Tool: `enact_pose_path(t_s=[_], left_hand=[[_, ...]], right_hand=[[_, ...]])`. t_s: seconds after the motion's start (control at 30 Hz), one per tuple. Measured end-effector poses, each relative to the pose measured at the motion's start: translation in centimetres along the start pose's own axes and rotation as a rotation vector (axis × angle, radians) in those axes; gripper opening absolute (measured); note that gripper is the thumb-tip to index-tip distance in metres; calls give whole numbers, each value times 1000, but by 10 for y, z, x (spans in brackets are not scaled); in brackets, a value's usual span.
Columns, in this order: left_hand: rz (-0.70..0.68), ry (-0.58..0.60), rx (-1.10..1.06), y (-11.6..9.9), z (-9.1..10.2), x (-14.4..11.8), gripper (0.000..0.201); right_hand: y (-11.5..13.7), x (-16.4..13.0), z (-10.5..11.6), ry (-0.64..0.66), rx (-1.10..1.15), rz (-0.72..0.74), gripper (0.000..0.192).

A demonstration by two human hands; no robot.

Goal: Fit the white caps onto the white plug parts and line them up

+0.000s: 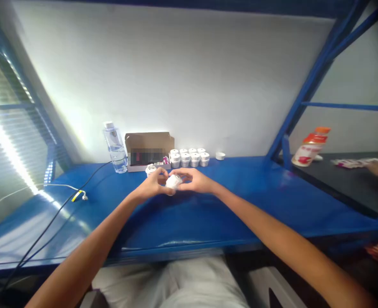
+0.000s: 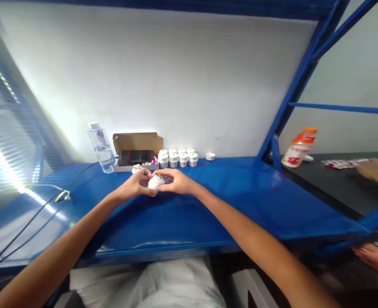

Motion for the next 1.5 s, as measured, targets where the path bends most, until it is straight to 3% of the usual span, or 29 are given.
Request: enact_pose_path(t_s=[0.13, 0.37, 0.6, 0.8, 0.9, 1.1, 1.2, 1.27, 1.37, 1.5], left_hand=[[15, -10, -100, -7, 2, -1, 46], [21, -35, -101, -11, 1, -4, 45], [49, -30, -119, -14, 0, -3, 49], [-22, -33, -13, -12, -3, -3, 44], [-58, -57, 18, -9, -5, -1, 51], [25, -92, 12, -15, -12, 0, 48], [32, -130, -27, -22, -12, -1, 50], [4, -148, -21, -24, -12, -1, 49], [-37, -140, 35, -24, -11, -3, 48], [-36, -162, 74, -20, -12, -3, 51]], right_hand=[[7, -2, 7, -37, 50, 55, 51], [4, -4, 4, -100, 38, -167, 52], [15, -6, 4, -135, -32, 76, 55], [-1, -4, -4, -114, 37, -219, 48], [-7, -1, -7, -77, 55, -274, 55], [4, 3, 6, -208, 37, -73, 47], [10, 3, 9, -190, 64, -4, 58], [11, 3, 9, -181, 66, 9, 53], [4, 6, 5, -166, 64, -84, 42], [-7, 9, -1, -140, 63, -196, 49]])
Point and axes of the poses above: each hand's wrist, its own x-axis towards the middle knuckle, its own z-axis out of the back of the hand, y = z × x, the point moved 2 cm from there along x, towards the middle knuckle, and after that the axes turned 2 degrees about -z, right-handed, at the moved point
